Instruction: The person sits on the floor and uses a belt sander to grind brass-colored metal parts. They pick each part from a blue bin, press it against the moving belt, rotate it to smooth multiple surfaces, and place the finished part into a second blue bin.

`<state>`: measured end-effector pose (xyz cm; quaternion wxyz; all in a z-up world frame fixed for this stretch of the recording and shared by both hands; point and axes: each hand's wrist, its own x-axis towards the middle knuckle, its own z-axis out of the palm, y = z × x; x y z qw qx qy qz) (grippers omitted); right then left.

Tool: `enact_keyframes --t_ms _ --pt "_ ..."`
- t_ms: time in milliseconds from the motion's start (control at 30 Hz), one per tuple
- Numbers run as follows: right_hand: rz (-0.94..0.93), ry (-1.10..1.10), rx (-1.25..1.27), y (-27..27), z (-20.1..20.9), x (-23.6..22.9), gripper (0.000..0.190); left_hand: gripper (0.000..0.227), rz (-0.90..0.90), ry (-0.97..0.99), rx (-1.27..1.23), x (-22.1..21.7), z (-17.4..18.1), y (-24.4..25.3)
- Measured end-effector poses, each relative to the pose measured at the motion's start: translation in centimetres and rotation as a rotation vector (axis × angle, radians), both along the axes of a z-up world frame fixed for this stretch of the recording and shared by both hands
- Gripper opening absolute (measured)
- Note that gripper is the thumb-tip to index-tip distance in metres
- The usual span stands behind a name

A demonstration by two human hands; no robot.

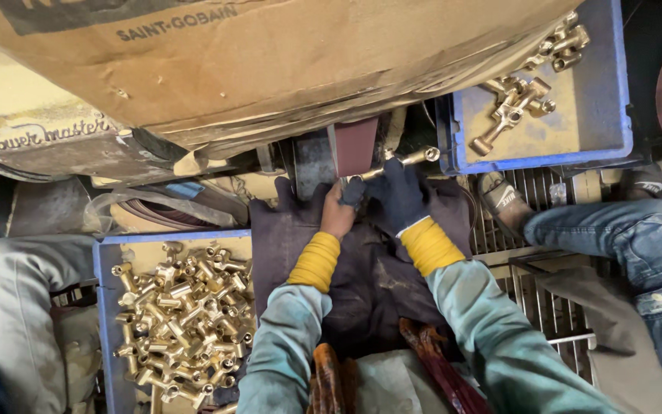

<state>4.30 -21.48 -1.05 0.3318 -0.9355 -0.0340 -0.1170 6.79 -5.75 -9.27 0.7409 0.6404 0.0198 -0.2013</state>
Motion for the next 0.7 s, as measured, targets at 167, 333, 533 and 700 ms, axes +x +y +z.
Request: enact_keyframes --t_ms 167,333,533,700 --pt "-0.098 0.106 0.437 1.4 0.1 0.0 0.047 0.036 -0.002 -0.172 0.005 0.3 0.3 0.6" --pt "-0.361 0.349 1.111 2.6 -1.5 -1.1 0.033 0.034 0.003 0.073 0.035 0.3 -1.1 0.8" --pt "-0.360 0.419 1.848 2.8 -0.2 -1.6 0.034 0.036 -0.061 0.002 0.022 1.0 0.0 1.9" --pt "-0.002 0.649 1.424 3.0 2.8 -7.1 0.036 0.029 0.094 -0.277 -0.156 -3.0 2.9 6.5"
